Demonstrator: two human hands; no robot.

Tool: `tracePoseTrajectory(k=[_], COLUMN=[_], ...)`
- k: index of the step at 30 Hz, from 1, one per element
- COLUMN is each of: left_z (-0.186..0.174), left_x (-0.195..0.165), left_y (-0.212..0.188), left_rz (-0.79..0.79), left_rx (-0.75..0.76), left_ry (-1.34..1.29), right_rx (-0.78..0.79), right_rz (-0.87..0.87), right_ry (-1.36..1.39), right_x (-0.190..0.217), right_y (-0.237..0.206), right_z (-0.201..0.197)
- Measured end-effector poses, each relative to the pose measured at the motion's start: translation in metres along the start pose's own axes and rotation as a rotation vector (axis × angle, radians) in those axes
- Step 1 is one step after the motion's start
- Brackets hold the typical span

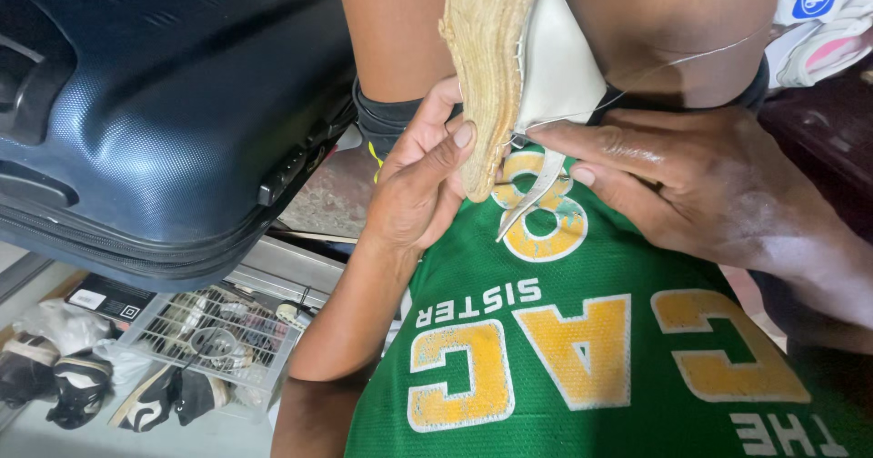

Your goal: The person sews a shoe sole using a needle and thread. They repeatedly pierce the sole and pull the thread through to attach it to the shoe upper.

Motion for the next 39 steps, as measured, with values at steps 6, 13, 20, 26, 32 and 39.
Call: tracePoseTrajectory(k=[6,13,20,26,32,39], left_z=[0.006,0.010,0.006,0.006,0.007,0.010], left_x=[-0.001,0.006,0.005,0.002,0.001,0.009], left_y=[0.003,0.011,0.008,0.009,0.008,0.010], left_rz=[0.049,0.128,0.076,0.055,0.069,0.146], left_rx=[-0.061,-0.098,-0.104,-0.078,-0.074,-0.068], left_ry=[0.030,0.113,0.091,0.100,0.113,0.189], right_rx=[-0.022,0.054,-0.003,0.015,-0.049,-0.101], right_rz=[-0.006,0.073,0.058,0.053,-0.019,-0.096], right_ry=[-0.071,-0.125,-0.026,-0.053,-0.249,-0.302], right_x=[-0.003,-0.014,-0.013,-0.010,-0.001,0.004], right_y=[-0.001,0.001,-0.002,0.001,-0.003,-0.007], right_z=[-0.003,0.002,0.005,0.005,0.001,-0.008])
Point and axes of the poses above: each hand's wrist, its own y-axis towards the middle knuckle, its own z-axis out of the palm, x = y × z, the point moved 6 cm from there along y, towards the middle knuckle, and after that the axes turned 1 degree about x, right-handed, at the moved point
